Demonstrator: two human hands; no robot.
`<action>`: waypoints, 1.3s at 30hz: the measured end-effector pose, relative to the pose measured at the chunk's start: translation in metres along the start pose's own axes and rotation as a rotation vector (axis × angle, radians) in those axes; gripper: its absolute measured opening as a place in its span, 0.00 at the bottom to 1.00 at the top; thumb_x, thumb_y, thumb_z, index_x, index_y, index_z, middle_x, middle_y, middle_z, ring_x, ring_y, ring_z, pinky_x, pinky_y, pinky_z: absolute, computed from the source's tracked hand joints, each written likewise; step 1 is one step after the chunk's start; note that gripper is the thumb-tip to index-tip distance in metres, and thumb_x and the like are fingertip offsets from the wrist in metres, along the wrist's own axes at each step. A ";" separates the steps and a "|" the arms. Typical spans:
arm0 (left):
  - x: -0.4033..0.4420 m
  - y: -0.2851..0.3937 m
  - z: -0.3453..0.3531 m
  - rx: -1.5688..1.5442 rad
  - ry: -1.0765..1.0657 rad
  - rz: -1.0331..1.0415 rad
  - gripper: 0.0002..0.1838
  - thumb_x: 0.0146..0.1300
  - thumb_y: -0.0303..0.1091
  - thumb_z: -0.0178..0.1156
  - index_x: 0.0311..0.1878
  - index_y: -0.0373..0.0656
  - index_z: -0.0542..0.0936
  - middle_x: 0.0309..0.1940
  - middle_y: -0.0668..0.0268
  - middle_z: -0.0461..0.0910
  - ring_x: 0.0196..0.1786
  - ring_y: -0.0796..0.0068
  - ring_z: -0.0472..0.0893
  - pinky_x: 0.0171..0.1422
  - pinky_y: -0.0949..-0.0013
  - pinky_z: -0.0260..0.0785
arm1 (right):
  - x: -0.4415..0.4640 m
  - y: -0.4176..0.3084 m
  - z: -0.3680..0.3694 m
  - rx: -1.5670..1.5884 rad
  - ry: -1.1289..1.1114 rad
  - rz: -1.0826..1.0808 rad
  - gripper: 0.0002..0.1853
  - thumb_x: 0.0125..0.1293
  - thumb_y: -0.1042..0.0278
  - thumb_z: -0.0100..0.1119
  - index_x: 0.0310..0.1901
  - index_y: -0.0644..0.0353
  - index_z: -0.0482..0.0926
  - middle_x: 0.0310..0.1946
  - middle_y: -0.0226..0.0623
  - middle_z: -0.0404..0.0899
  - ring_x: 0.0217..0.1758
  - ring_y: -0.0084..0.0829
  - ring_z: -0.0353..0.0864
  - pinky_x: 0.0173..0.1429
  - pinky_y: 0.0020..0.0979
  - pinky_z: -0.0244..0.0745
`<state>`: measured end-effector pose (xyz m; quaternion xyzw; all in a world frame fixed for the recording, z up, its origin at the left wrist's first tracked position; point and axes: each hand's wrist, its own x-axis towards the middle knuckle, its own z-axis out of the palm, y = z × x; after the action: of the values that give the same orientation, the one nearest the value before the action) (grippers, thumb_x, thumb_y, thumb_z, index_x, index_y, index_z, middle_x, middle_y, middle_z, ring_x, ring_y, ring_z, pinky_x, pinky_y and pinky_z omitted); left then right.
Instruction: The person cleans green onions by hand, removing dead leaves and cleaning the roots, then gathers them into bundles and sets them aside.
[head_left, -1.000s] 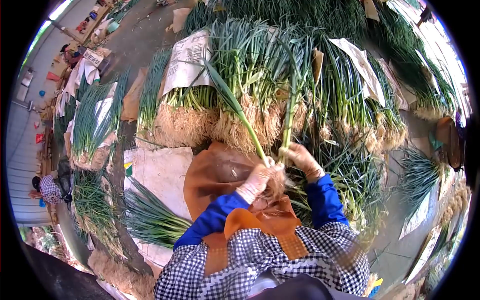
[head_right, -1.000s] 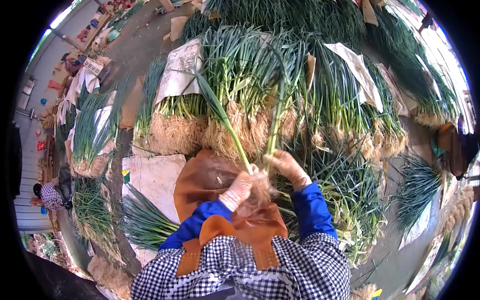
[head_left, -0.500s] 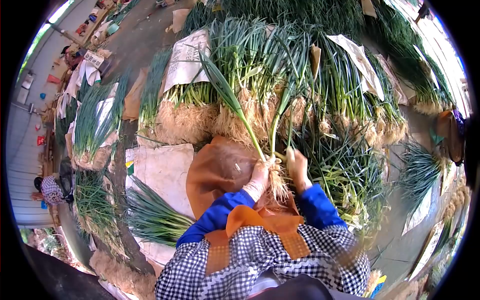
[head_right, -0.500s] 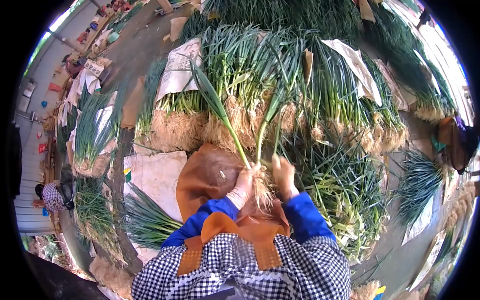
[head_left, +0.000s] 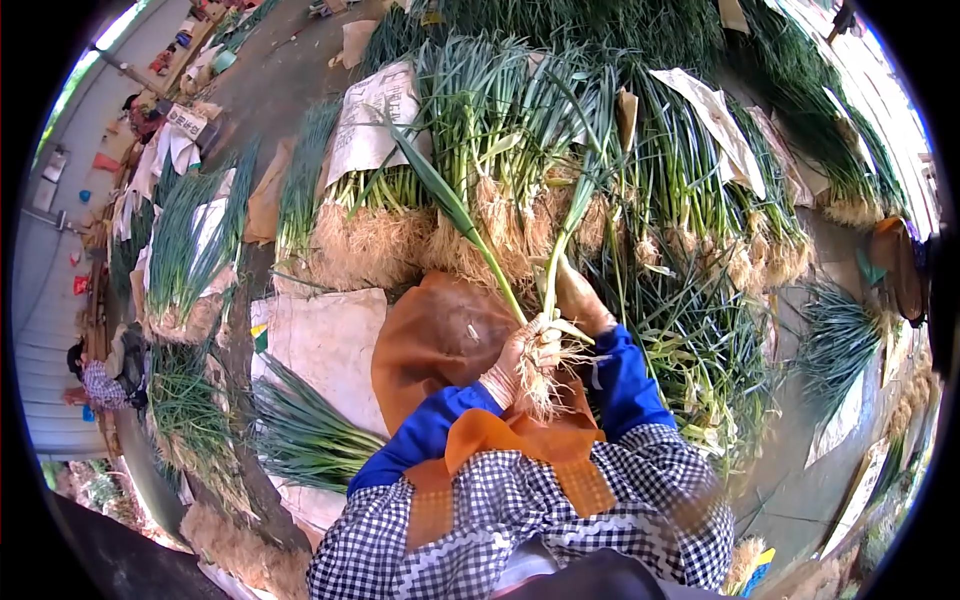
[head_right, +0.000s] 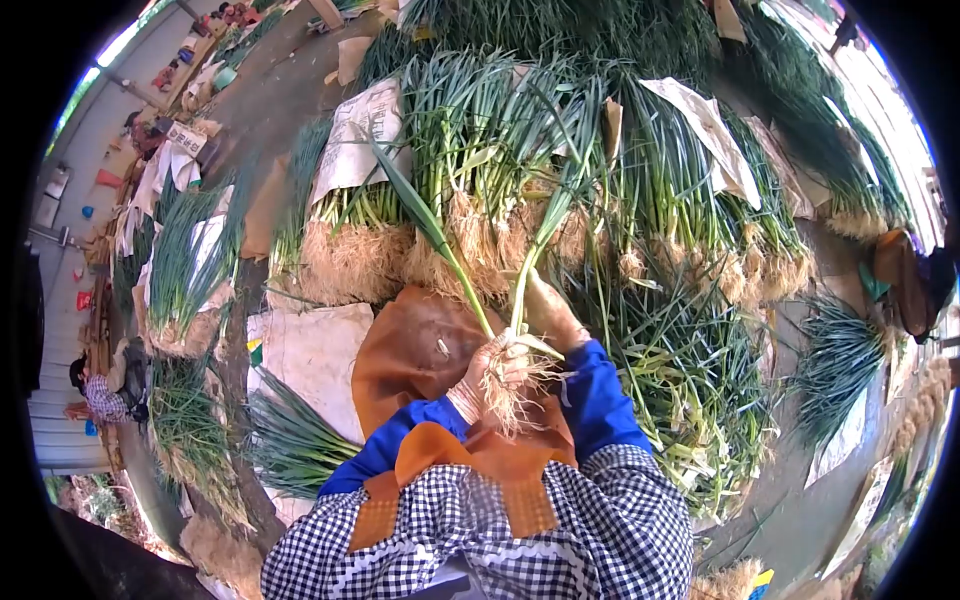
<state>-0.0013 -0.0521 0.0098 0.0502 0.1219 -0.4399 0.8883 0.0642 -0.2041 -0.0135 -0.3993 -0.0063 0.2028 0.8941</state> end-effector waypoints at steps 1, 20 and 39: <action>-0.001 0.001 0.001 -0.010 -0.011 -0.006 0.13 0.67 0.39 0.48 0.48 0.42 0.68 0.22 0.72 0.63 0.16 0.84 0.62 0.19 0.80 0.58 | 0.006 0.007 0.011 -0.516 0.119 -0.398 0.18 0.70 0.56 0.44 0.50 0.61 0.73 0.29 0.24 0.73 0.27 0.18 0.67 0.29 0.19 0.62; 0.006 0.003 -0.026 0.232 0.407 0.223 0.08 0.64 0.35 0.53 0.38 0.39 0.74 0.23 0.67 0.74 0.21 0.75 0.73 0.21 0.73 0.66 | -0.045 0.033 0.035 -0.714 0.705 -0.128 0.13 0.63 0.65 0.54 0.24 0.62 0.74 0.16 0.32 0.72 0.21 0.18 0.68 0.27 0.27 0.66; 0.017 0.001 -0.037 0.219 0.520 0.242 0.17 0.56 0.18 0.53 0.48 0.47 0.67 0.35 0.68 0.70 0.38 0.71 0.73 0.43 0.75 0.71 | -0.058 0.006 0.050 -0.932 0.307 0.056 0.11 0.58 0.62 0.61 0.30 0.62 0.78 0.19 0.33 0.77 0.21 0.23 0.73 0.28 0.27 0.69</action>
<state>0.0032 -0.0574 -0.0305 0.2707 0.2902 -0.3140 0.8625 -0.0003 -0.1865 0.0250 -0.7820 0.0461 0.1412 0.6054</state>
